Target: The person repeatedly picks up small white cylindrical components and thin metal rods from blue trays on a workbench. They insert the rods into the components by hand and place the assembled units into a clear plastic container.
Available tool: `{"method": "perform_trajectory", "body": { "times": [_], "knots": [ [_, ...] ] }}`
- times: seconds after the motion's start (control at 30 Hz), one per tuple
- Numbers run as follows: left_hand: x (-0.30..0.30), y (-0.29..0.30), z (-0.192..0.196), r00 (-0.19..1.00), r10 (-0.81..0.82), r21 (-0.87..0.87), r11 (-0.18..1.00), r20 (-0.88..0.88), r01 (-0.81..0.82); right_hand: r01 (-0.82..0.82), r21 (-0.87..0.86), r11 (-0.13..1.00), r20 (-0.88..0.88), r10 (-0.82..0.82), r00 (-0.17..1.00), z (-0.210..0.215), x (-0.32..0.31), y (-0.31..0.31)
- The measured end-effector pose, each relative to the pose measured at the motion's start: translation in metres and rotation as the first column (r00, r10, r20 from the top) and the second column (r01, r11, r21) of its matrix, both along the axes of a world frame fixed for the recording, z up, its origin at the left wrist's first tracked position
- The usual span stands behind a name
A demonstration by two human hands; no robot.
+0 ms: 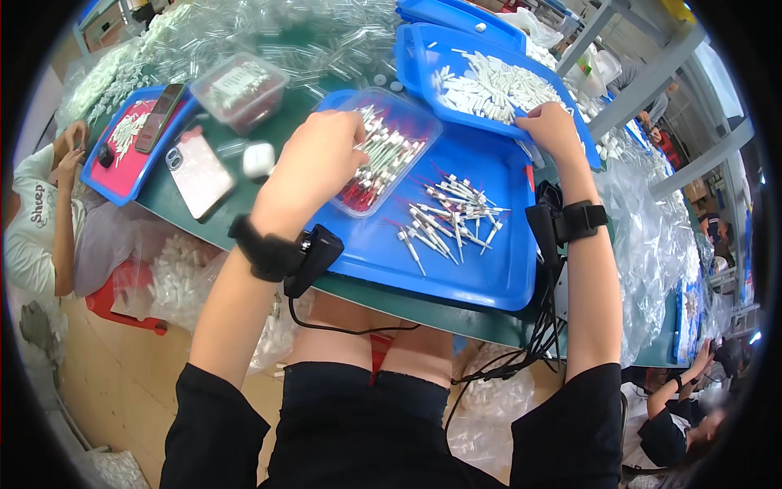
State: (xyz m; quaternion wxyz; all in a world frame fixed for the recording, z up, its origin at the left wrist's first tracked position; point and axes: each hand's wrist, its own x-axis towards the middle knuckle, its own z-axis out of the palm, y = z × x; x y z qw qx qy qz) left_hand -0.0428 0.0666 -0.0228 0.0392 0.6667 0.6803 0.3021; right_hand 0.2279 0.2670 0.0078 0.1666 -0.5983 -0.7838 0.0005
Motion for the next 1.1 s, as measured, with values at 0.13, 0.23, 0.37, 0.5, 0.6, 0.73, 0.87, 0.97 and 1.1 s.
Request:
{"method": "perform_trajectory", "body": {
  "times": [0.13, 0.23, 0.37, 0.5, 0.6, 0.73, 0.87, 0.97, 1.1],
  "knots": [
    [-0.004, 0.003, -0.002, 0.996, 0.078, 0.000, 0.997, -0.047, -0.078, -0.049, -0.014, 0.999, -0.002, 0.049, 0.999, 0.001, -0.014, 0.005],
    [-0.003, 0.003, 0.001, 0.991, 0.097, -0.054, 0.993, -0.091, -0.102, -0.074, -0.001, 0.997, 0.018, 0.074, 0.997, 0.003, -0.012, 0.007],
    [-0.002, 0.003, 0.000, 0.988, 0.101, -0.046, 0.993, -0.117, -0.107, -0.197, -0.055, 0.979, 0.057, 0.200, 0.978, 0.015, -0.002, 0.007],
    [-0.001, -0.003, 0.005, 0.996, 0.092, 0.056, 0.994, -0.001, -0.092, -0.249, -0.008, 0.969, 0.023, 0.249, 0.968, 0.014, 0.000, 0.004],
    [-0.003, -0.009, 0.007, 0.993, 0.112, 0.116, 0.987, 0.021, -0.114, -0.238, -0.013, 0.971, 0.057, 0.238, 0.970, 0.008, -0.001, 0.009],
    [0.004, -0.016, 0.020, 0.940, 0.068, 0.211, 0.967, 0.334, -0.145, -0.144, 0.148, 0.978, 0.078, 0.134, 0.988, 0.004, 0.002, 0.007],
    [0.010, -0.029, 0.034, 0.635, -0.204, 0.285, 0.958, 0.745, -0.027, -0.224, 0.285, 0.932, -0.252, 0.298, 0.921, 0.029, 0.002, -0.036],
    [0.023, -0.050, 0.036, 0.539, -0.286, 0.316, 0.948, 0.792, 0.038, -0.394, 0.214, 0.894, -0.466, 0.448, 0.764, 0.046, -0.013, -0.100],
    [0.048, -0.080, 0.039, 0.498, -0.304, 0.291, 0.951, 0.812, 0.105, -0.626, 0.030, 0.779, -0.674, 0.478, 0.563, 0.057, -0.016, -0.186]
  ]
}}
